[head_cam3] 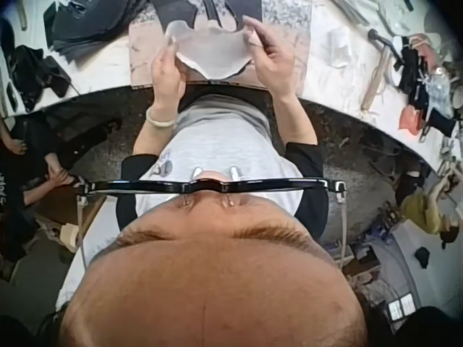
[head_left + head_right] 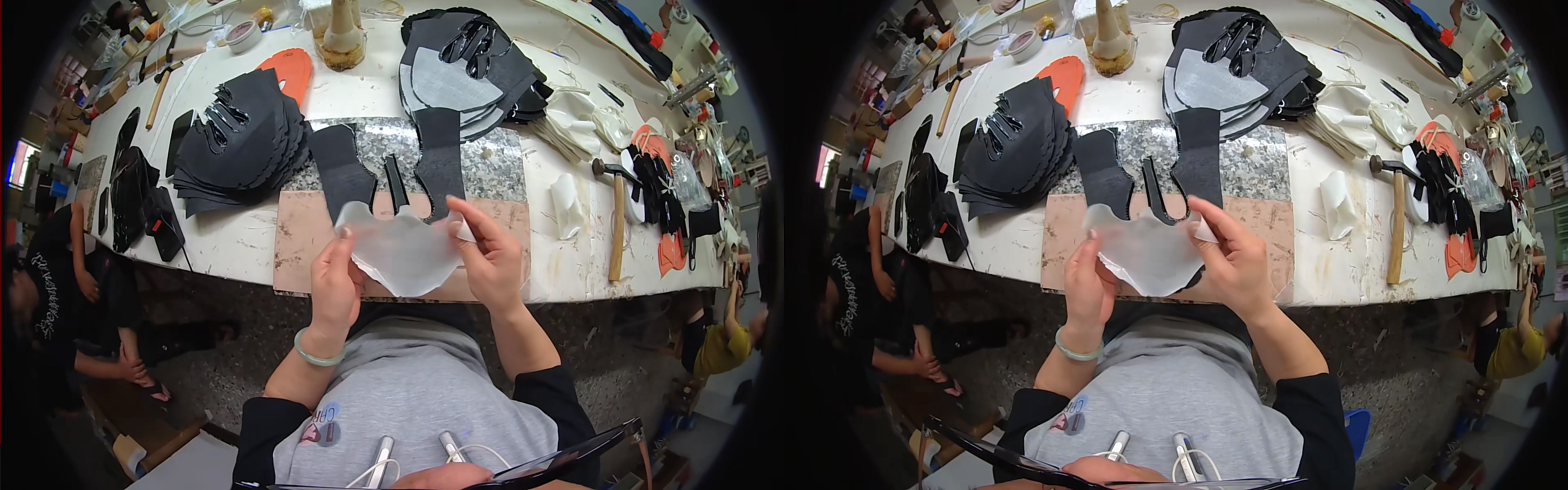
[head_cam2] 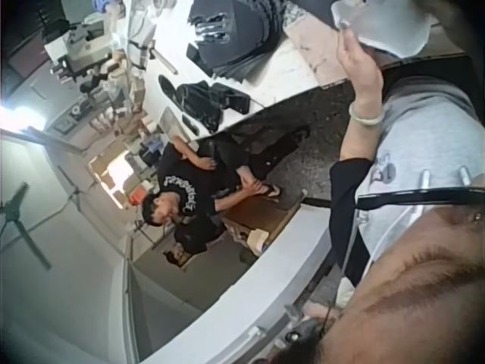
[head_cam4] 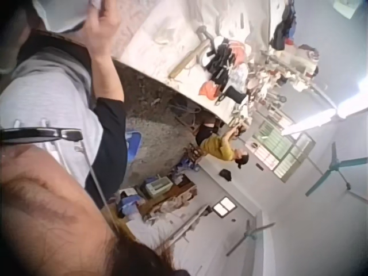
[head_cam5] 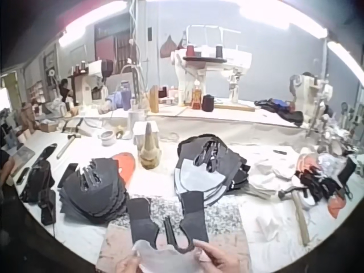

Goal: The person peels the backing from adhesive lining pieces, sticks them onto shoe upper cutouts by hand, presses them flat, and stacks the assembled pieces.

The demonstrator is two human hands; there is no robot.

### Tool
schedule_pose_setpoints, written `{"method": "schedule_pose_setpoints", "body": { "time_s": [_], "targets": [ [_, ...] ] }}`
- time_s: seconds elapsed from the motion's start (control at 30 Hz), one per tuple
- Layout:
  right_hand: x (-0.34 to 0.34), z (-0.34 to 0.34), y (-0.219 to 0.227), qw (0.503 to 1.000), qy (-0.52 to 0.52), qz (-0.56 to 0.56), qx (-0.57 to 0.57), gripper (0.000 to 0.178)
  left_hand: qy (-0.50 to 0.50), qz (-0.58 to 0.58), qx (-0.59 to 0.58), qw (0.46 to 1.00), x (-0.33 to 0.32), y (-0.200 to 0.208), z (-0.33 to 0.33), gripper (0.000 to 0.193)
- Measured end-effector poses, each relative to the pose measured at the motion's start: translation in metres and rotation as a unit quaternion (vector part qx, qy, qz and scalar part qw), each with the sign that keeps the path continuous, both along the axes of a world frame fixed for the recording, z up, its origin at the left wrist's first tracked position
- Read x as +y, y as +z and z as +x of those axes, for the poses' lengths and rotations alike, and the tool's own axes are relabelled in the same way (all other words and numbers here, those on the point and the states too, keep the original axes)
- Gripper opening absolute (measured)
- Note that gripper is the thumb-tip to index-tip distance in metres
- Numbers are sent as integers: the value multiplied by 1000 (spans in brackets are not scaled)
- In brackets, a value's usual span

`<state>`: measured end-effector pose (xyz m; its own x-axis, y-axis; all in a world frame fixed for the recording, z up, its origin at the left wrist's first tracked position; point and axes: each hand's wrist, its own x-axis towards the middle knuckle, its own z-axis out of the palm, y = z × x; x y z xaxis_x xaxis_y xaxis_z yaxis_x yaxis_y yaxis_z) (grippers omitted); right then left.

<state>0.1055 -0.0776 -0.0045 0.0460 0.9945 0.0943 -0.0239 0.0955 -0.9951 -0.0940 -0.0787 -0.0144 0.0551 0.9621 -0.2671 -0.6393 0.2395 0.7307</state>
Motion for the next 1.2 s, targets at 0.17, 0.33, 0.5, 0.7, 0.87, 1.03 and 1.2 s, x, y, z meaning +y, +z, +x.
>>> {"method": "schedule_pose_setpoints", "body": {
  "time_s": [0.17,0.33,0.5,0.7,0.87,1.03,1.2],
  "targets": [
    [1,9,2,999,8,-40,35,30,18,79,202,976,-5,-6,-3,32],
    [-4,15,-6,987,-44,-78,131,38,-5,126,227,966,-23,-2,-7,52],
    [-18,27,-26,996,-39,-41,73,25,-25,105,287,952,-28,-2,-10,49],
    [-5,36,-9,985,82,104,-107,19,34,236,377,895,-18,-10,-13,22],
    [8,24,15,979,42,82,-182,9,0,286,538,793,0,18,-11,19],
    [12,18,11,987,18,21,-161,20,9,321,547,773,6,17,-12,25],
    [12,24,-5,981,86,9,-175,23,-97,249,556,787,1,15,-17,22]
  ]
}}
